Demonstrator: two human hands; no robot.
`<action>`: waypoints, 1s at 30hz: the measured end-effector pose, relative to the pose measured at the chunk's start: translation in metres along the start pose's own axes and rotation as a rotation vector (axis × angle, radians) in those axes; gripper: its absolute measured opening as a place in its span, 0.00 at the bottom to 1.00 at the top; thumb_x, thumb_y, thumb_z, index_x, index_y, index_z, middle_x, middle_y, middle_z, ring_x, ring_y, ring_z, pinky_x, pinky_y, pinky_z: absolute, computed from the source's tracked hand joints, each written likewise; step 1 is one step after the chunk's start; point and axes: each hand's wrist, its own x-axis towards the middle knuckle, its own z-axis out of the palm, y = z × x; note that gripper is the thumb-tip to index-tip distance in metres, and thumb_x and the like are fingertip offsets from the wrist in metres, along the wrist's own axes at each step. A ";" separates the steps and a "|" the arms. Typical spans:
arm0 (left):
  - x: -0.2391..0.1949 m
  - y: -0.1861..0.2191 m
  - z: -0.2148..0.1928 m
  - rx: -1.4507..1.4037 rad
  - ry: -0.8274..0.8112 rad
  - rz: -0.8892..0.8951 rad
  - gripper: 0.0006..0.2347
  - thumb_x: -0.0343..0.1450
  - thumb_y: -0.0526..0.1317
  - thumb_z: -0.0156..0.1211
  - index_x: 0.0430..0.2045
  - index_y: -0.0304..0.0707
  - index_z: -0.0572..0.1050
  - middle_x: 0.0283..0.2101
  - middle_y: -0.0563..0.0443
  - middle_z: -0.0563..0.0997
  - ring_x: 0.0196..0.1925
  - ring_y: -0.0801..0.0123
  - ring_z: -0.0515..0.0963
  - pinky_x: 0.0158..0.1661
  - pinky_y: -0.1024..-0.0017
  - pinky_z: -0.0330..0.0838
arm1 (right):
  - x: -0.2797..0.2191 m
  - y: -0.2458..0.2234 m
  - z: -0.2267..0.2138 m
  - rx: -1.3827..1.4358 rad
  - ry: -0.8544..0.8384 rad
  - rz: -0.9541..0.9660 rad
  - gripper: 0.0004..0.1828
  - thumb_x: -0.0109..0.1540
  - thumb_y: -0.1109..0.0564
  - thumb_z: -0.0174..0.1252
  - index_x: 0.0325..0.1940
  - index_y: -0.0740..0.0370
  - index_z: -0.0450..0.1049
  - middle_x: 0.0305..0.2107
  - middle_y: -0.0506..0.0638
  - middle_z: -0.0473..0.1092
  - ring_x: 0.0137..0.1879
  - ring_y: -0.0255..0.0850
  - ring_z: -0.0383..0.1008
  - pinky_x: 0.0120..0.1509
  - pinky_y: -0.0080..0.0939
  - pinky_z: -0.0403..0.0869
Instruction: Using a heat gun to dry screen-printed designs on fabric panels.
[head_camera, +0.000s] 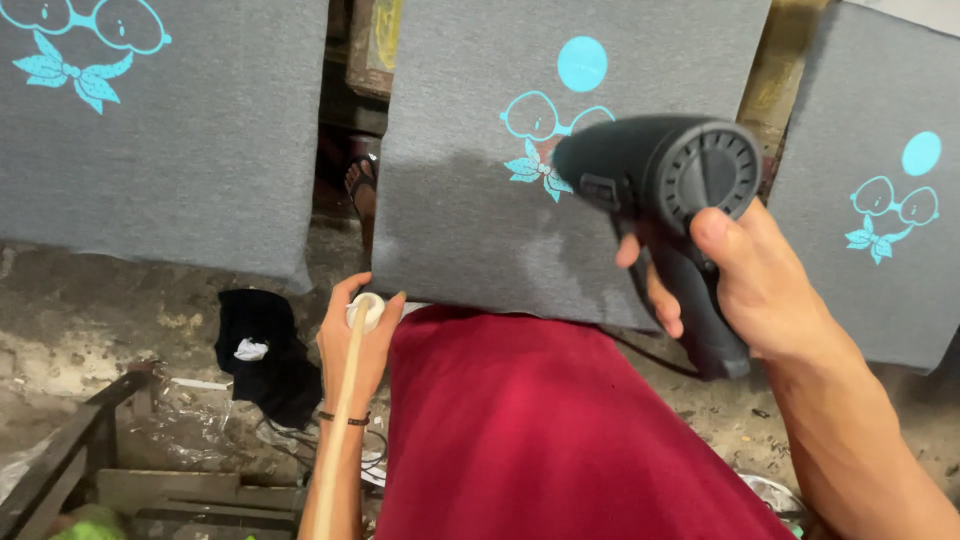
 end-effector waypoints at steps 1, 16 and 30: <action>0.000 -0.001 -0.001 -0.015 -0.004 0.004 0.20 0.66 0.50 0.67 0.52 0.51 0.76 0.30 0.54 0.78 0.34 0.68 0.75 0.42 0.69 0.70 | 0.001 0.002 -0.001 -0.009 0.065 -0.003 0.40 0.61 0.24 0.54 0.41 0.70 0.72 0.19 0.54 0.70 0.12 0.38 0.64 0.15 0.35 0.65; 0.008 -0.005 -0.002 -0.035 0.000 0.035 0.17 0.66 0.51 0.67 0.46 0.48 0.79 0.30 0.55 0.78 0.32 0.71 0.74 0.38 0.71 0.70 | 0.007 -0.008 0.004 0.004 -0.038 0.091 0.46 0.59 0.20 0.54 0.37 0.71 0.76 0.06 0.54 0.66 0.10 0.36 0.62 0.14 0.33 0.62; 0.012 -0.008 0.001 -0.016 0.029 0.062 0.15 0.66 0.51 0.68 0.41 0.46 0.78 0.30 0.56 0.77 0.33 0.70 0.73 0.38 0.70 0.69 | 0.025 -0.014 0.004 0.042 -0.055 0.056 0.45 0.59 0.22 0.56 0.37 0.74 0.70 0.13 0.55 0.69 0.10 0.37 0.62 0.12 0.32 0.61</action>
